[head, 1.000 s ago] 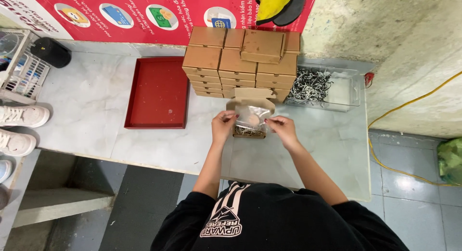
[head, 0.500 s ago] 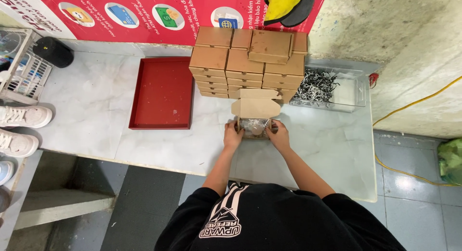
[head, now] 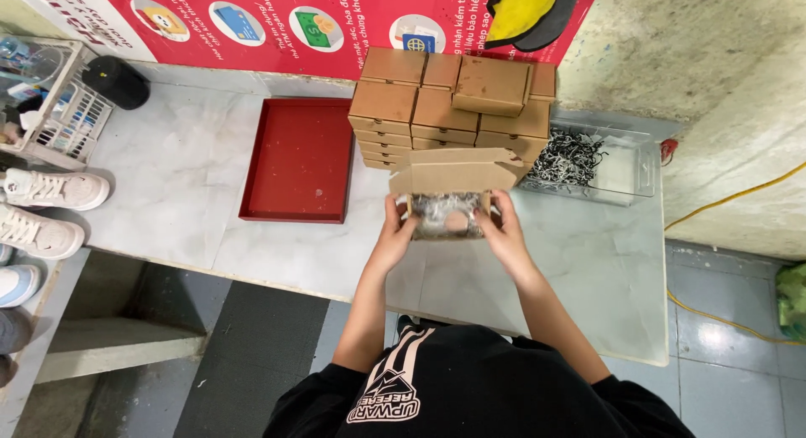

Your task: The person is seen putting small circular items into small plastic bags, then placing the bags into small cardboard boxes, and finally adding some decorative shredded paper into the boxes.

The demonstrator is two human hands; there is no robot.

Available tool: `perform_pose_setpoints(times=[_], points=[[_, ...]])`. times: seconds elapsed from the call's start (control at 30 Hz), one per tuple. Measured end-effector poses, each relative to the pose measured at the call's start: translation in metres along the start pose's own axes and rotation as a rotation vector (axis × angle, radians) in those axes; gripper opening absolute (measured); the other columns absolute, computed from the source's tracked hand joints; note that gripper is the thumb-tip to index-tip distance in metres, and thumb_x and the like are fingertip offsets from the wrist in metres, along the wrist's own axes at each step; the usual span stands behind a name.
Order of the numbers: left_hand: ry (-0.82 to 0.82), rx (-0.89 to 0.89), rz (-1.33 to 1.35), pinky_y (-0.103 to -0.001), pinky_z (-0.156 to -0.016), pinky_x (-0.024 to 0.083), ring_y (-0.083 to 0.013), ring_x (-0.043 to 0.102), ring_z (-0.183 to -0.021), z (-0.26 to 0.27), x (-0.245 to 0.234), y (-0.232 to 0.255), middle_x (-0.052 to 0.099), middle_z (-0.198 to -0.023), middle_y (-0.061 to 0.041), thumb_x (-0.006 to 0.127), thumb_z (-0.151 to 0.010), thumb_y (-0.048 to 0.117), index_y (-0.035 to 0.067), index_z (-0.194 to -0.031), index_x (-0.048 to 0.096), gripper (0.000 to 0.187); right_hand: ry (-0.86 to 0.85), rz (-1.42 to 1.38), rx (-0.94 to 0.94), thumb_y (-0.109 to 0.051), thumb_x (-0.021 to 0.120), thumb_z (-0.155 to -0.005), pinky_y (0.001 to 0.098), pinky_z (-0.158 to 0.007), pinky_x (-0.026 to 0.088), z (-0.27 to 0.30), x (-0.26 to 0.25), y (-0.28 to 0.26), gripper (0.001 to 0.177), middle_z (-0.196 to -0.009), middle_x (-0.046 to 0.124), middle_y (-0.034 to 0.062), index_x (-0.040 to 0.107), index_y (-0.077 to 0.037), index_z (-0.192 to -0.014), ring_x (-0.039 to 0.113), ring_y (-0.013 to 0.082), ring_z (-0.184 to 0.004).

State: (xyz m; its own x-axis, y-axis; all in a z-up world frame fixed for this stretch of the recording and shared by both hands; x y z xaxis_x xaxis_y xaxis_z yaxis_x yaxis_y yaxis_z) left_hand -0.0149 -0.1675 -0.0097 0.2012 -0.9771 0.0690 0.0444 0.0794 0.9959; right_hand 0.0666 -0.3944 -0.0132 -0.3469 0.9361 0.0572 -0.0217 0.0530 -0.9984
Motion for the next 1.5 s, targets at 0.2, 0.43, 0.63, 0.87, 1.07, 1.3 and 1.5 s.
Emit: perform_pose_setpoints(times=[0.2, 0.43, 0.63, 0.87, 1.07, 1.3, 1.5], points=[[0.036, 0.155, 0.047, -0.033, -0.101, 0.051, -0.0272, 0.061, -0.126, -0.013, 0.004, 0.049, 0.046, -0.158, -0.016, 0.051, -0.112, 0.015, 0.008, -0.159, 0.032, 0.052, -0.025, -0.083, -0.063, -0.013, 0.060, -0.104, 0.0290, -0.088, 0.050, -0.022, 0.006, -0.063, 0.035, -0.135, 0.058, 0.0063, 0.051, -0.007, -0.138, 0.059, 0.0165, -0.111], [-0.101, 0.487, -0.242, -0.050, -0.117, 0.033, -0.0357, 0.024, -0.149, 0.003, 0.030, 0.091, 0.012, -0.163, -0.018, 0.093, -0.064, 0.014, 0.012, -0.161, -0.001, 0.135, -0.035, -0.148, -0.109, -0.017, 0.054, -0.105, 0.0307, -0.114, 0.035, -0.025, -0.004, -0.071, 0.061, -0.157, 0.041, 0.0123, 0.028, -0.019, -0.161, 0.041, 0.0184, -0.144], [-0.028, 0.419, -0.090, -0.045, -0.121, 0.038, -0.0337, 0.034, -0.151, -0.017, 0.046, 0.053, 0.026, -0.164, -0.018, 0.085, -0.081, 0.022, 0.010, -0.163, 0.003, 0.117, -0.144, -0.104, -0.296, -0.010, 0.058, -0.101, 0.0390, -0.102, 0.042, -0.019, -0.016, -0.062, 0.066, -0.172, 0.028, 0.0123, 0.034, -0.014, -0.163, 0.043, 0.0258, -0.132], [0.052, 0.596, 0.029, -0.046, -0.133, 0.027, -0.0332, 0.028, -0.163, -0.026, 0.063, 0.084, 0.027, -0.173, -0.017, 0.068, -0.104, 0.024, 0.006, -0.157, 0.029, 0.068, -0.006, -0.009, -0.717, -0.015, 0.074, -0.100, 0.0412, -0.123, 0.040, -0.021, -0.027, -0.061, 0.066, -0.157, 0.042, 0.0110, 0.037, -0.010, -0.154, 0.044, 0.0262, -0.149], [0.013, 0.657, -0.146, -0.047, -0.128, 0.031, -0.0348, 0.035, -0.154, -0.039, 0.074, 0.092, 0.036, -0.161, -0.018, 0.079, -0.092, 0.034, 0.007, -0.156, 0.029, 0.085, 0.046, 0.111, -0.654, -0.016, 0.068, -0.100, 0.0417, -0.126, 0.040, -0.026, -0.038, -0.069, 0.065, -0.152, 0.051, 0.0131, 0.041, -0.008, -0.159, 0.050, 0.0259, -0.142], [0.159, 0.717, -0.283, -0.046, -0.130, 0.032, -0.0326, 0.036, -0.157, -0.050, 0.081, 0.057, 0.045, -0.153, -0.013, 0.071, -0.095, 0.040, 0.011, -0.157, 0.039, 0.075, -0.001, 0.070, -0.624, -0.019, 0.083, -0.092, 0.0406, -0.117, 0.045, -0.016, -0.027, -0.093, 0.100, -0.147, 0.050, 0.0114, 0.013, -0.007, -0.164, 0.053, 0.0252, -0.137], [0.053, 0.569, -0.029, -0.043, -0.121, 0.035, -0.0344, 0.031, -0.152, -0.048, 0.086, 0.043, 0.025, -0.165, -0.018, 0.069, -0.101, 0.045, 0.007, -0.163, 0.009, 0.094, 0.148, 0.186, -0.733, -0.036, 0.069, -0.098, 0.0443, -0.126, 0.038, -0.020, -0.034, -0.059, 0.092, -0.164, 0.039, 0.0163, 0.015, -0.009, -0.168, 0.044, 0.0268, -0.150]])
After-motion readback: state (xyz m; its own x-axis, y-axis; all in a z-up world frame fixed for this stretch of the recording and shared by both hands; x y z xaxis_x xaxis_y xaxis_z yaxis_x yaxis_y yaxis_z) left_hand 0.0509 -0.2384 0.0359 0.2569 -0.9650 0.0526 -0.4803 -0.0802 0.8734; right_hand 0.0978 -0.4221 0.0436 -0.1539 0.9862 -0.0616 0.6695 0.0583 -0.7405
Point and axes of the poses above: each hand's wrist, its own z-axis away from the middle knuckle, its own x-axis out of the palm, y = z × x, the point moved 3 cm from there along -z, towards the middle knuckle
